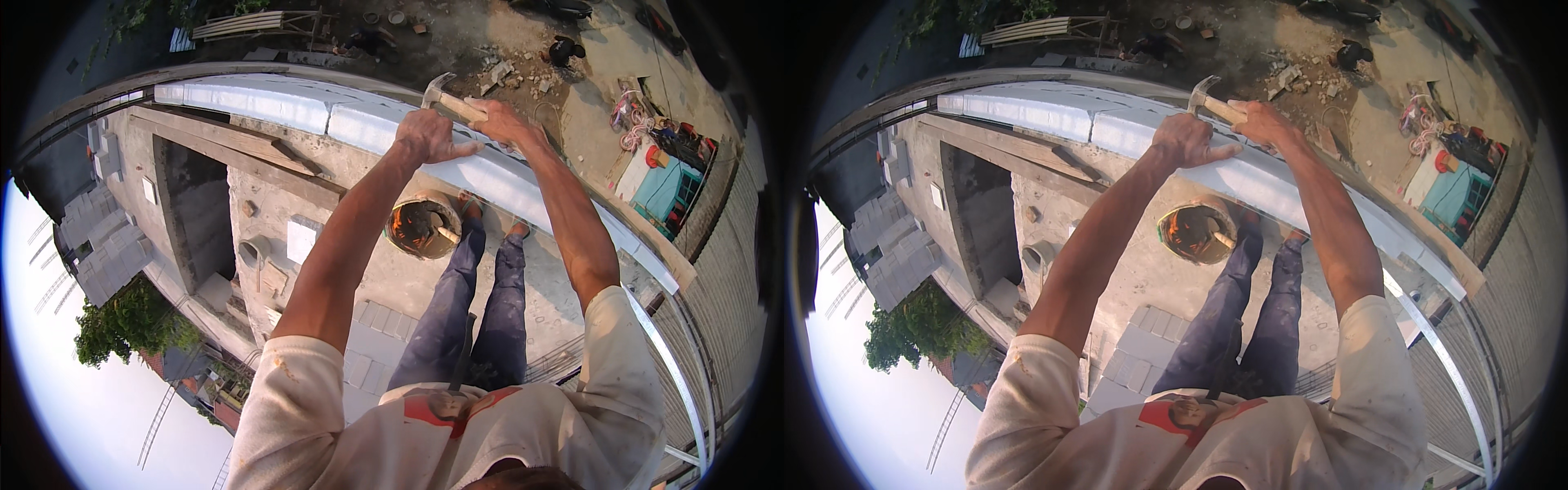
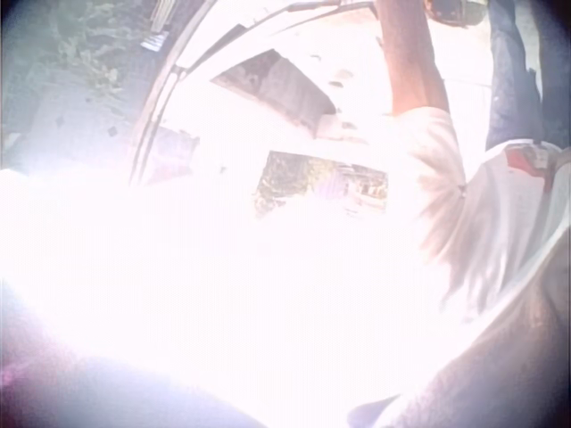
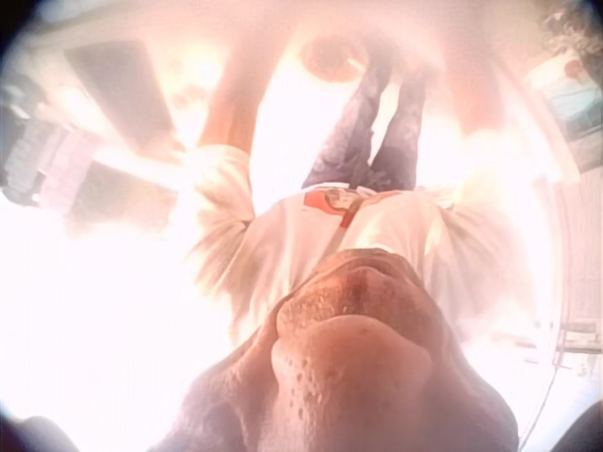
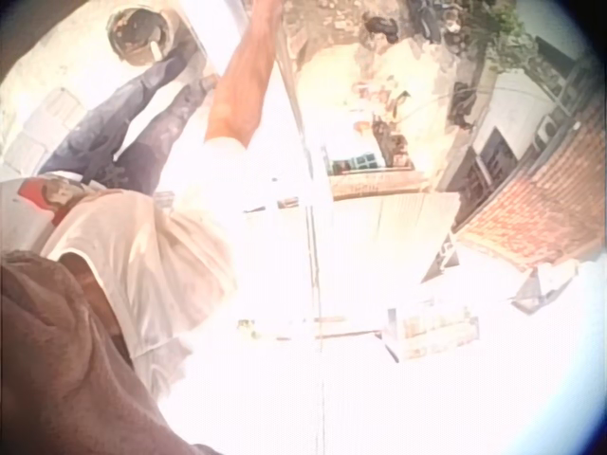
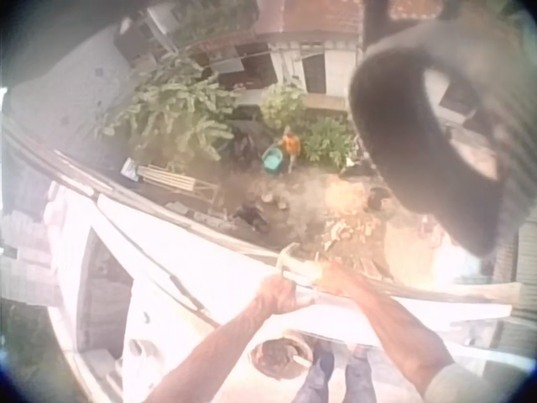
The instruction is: The person applies mortar to a rooftop ledge using a trowel, then places white rectangular tiles along the ledge. They use a hammer to tap the tiles into position and a level to check alignment. The person repeatedly scoops mortar, applies it, and installs tiles in a linear sequence.
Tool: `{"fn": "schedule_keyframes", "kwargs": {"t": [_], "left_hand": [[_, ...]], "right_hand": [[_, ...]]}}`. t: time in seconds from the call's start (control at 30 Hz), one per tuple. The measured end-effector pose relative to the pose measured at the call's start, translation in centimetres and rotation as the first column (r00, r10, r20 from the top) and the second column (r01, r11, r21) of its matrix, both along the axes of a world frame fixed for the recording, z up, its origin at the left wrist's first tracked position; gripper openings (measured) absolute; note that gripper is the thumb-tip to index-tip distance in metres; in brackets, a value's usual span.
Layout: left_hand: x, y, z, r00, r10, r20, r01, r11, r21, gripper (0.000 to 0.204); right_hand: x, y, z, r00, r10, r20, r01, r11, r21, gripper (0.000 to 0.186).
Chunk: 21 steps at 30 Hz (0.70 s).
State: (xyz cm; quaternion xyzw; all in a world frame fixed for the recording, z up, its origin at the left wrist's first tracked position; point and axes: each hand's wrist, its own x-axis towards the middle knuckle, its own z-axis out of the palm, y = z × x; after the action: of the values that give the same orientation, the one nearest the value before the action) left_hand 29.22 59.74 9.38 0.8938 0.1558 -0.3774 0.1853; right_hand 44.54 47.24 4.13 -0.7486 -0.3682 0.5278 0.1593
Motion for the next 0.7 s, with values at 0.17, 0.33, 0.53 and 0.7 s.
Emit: {"fn": "schedule_keyframes", "kwargs": {"t": [0.17,0.33,0.53,0.7], "left_hand": [[0.5,-0.1,-0.2,1.000,-0.005,-0.017,0.005,1.000,-0.010,0.102],[0.8,-0.3,-0.1,1.000,-0.022,-0.022,0.022,1.000,0.004,0.100],[0.2,0.0,0.2,1.000,0.008,-0.009,-0.008,1.000,0.001,0.107],[0.1,0.0,-0.2,0.999,0.008,0.048,-0.010,0.999,0.031,0.103]], "right_hand": [[0.0,0.3,-1.6,1.000,-0.008,0.014,0.008,1.000,-0.022,0.066],[0.3,-0.4,-0.8,1.000,0.006,0.023,-0.005,0.999,-0.036,0.068],[-0.1,-6.0,5.8,0.951,-0.310,0.016,0.310,0.951,-0.006,0.075],[-5.3,-18.5,15.1,0.862,-0.507,-0.010,0.474,0.800,0.369,0.078]]}}
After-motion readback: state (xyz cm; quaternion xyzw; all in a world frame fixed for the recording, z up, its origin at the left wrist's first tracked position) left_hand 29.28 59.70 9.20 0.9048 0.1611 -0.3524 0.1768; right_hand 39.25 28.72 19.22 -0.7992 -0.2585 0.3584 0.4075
